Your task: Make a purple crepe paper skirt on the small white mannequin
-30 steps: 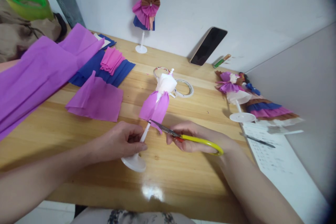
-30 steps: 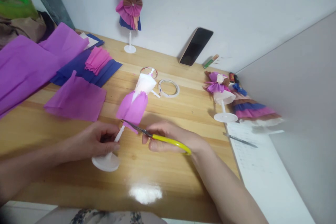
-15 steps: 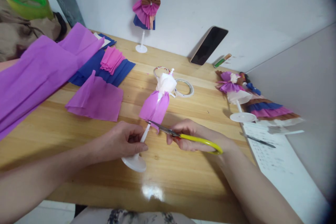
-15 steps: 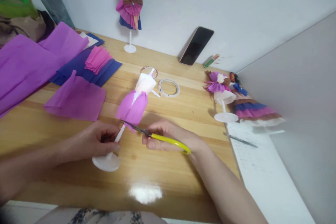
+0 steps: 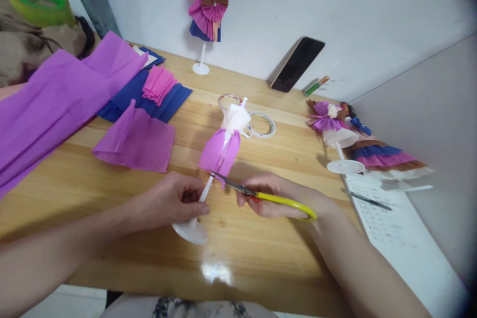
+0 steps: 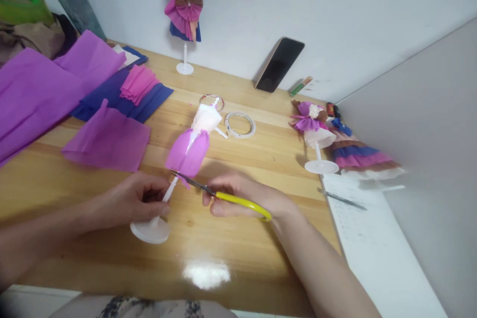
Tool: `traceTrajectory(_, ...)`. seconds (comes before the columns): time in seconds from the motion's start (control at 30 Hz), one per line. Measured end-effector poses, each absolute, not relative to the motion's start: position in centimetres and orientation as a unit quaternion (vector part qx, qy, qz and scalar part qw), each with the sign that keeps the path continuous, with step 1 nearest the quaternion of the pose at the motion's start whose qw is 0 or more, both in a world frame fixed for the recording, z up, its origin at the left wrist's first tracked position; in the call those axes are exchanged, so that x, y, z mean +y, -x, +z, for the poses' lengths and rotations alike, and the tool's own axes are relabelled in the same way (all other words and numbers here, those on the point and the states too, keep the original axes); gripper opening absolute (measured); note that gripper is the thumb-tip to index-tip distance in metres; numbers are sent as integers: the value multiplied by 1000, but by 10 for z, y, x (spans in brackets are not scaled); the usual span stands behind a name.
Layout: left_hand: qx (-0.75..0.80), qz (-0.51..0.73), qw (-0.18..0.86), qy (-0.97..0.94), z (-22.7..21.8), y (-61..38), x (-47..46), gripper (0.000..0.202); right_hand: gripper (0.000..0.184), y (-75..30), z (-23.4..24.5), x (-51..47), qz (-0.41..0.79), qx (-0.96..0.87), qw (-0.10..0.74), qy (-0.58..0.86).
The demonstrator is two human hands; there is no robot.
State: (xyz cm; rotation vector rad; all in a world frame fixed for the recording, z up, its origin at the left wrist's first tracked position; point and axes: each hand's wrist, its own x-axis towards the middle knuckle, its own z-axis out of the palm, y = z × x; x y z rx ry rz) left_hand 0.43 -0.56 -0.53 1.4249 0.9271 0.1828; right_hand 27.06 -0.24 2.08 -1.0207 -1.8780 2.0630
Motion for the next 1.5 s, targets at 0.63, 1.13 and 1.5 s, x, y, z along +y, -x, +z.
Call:
traceTrajectory(0.63,404,80,665,-624,-2,-4,-5,18,58,-271,21,1,664,-654,66,358)
traceTrajectory(1.13,406,75,663,-624,-2,-5,-5,19,58,-268,21,-1,679,-625,78,378)
traceTrajectory(1.5,413,79,664,-618,-7,-5,-5,19,48,-267,22,-1,699,-592,72,395)
